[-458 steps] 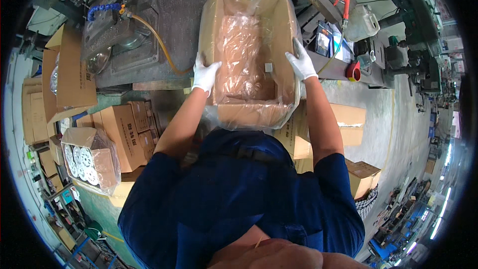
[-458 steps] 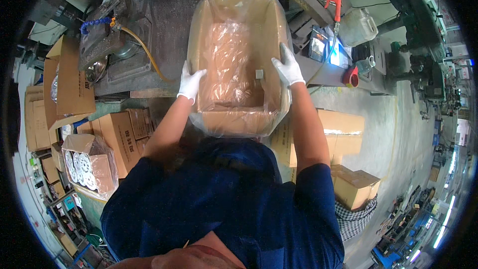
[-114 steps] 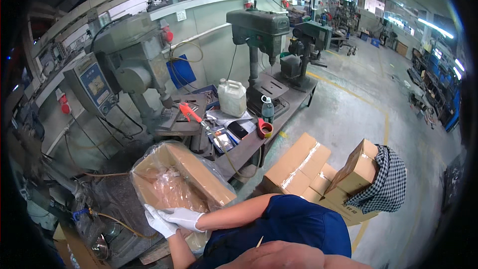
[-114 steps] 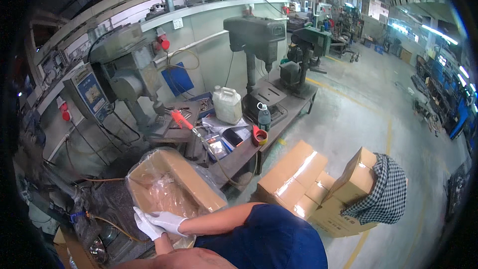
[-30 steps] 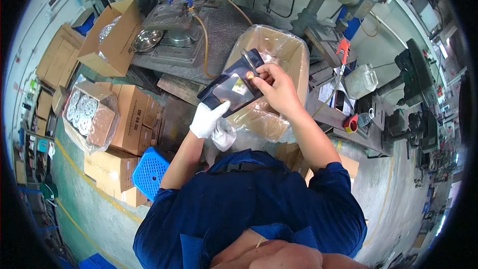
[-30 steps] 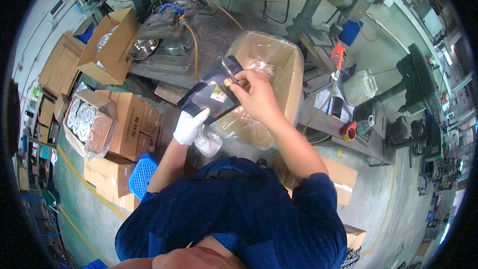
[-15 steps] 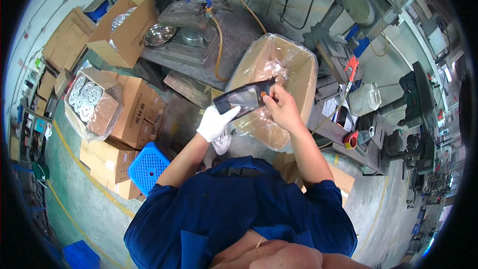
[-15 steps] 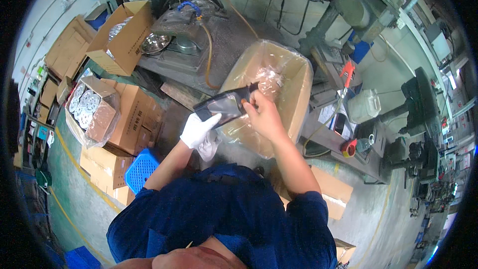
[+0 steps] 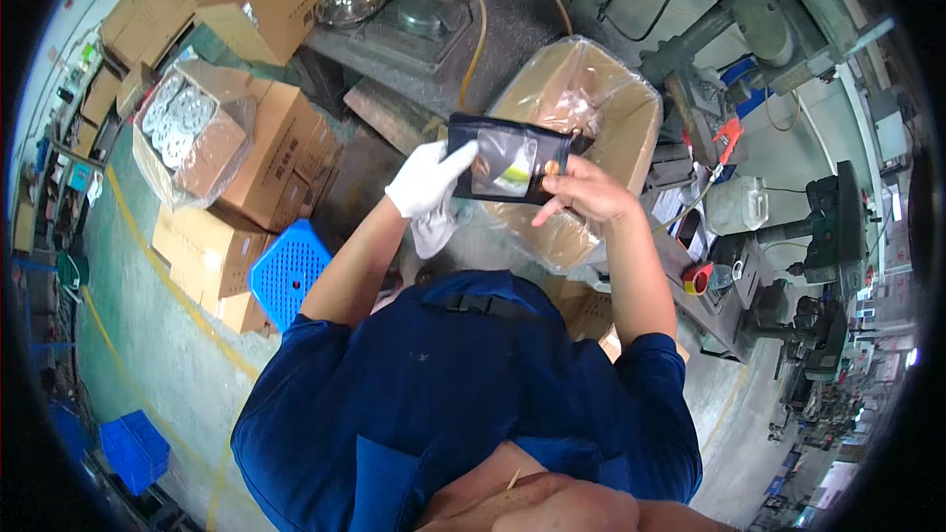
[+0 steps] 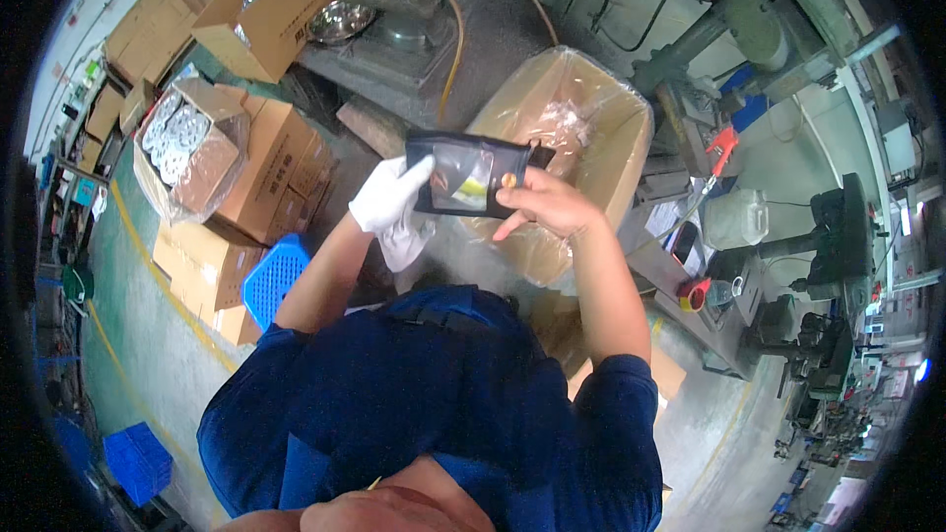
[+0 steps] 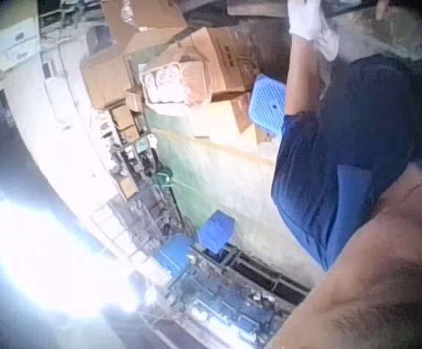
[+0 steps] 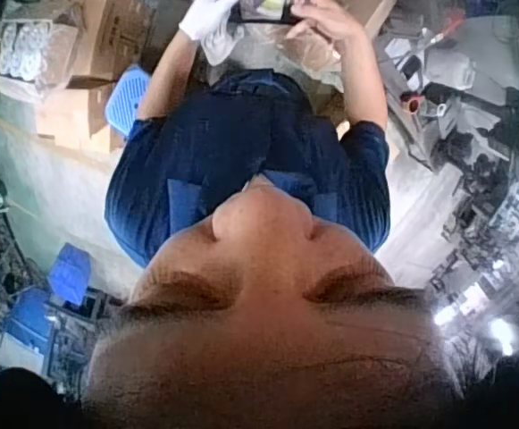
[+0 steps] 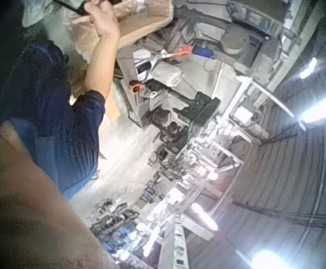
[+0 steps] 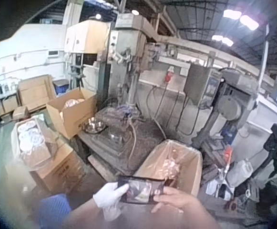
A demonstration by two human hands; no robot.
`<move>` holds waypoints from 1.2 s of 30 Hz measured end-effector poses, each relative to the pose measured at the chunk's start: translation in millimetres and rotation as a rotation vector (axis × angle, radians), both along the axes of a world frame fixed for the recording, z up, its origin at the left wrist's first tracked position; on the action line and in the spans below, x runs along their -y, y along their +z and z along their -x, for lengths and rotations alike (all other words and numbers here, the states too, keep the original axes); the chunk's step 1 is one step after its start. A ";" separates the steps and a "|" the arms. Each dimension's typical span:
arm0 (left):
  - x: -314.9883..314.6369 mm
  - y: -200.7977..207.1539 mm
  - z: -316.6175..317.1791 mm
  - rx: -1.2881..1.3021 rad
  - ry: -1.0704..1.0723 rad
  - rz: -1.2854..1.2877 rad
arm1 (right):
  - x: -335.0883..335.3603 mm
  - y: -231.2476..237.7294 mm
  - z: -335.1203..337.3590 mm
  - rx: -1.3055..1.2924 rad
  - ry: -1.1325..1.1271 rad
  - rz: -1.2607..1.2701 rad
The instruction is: Operator places circular metal workpieces into a drill press fixture, performs the drilling operation, and sorts the finished parts.
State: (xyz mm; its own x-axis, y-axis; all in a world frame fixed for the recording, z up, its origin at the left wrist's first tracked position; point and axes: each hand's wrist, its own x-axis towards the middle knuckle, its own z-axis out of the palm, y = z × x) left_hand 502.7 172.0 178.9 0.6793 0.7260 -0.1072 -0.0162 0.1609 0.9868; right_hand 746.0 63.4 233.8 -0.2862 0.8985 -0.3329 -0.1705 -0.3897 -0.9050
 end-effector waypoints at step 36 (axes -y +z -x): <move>3.8 -64.7 10.1 0.092 0.121 0.160 | -20.7 18.8 54.6 0.449 -0.167 -0.049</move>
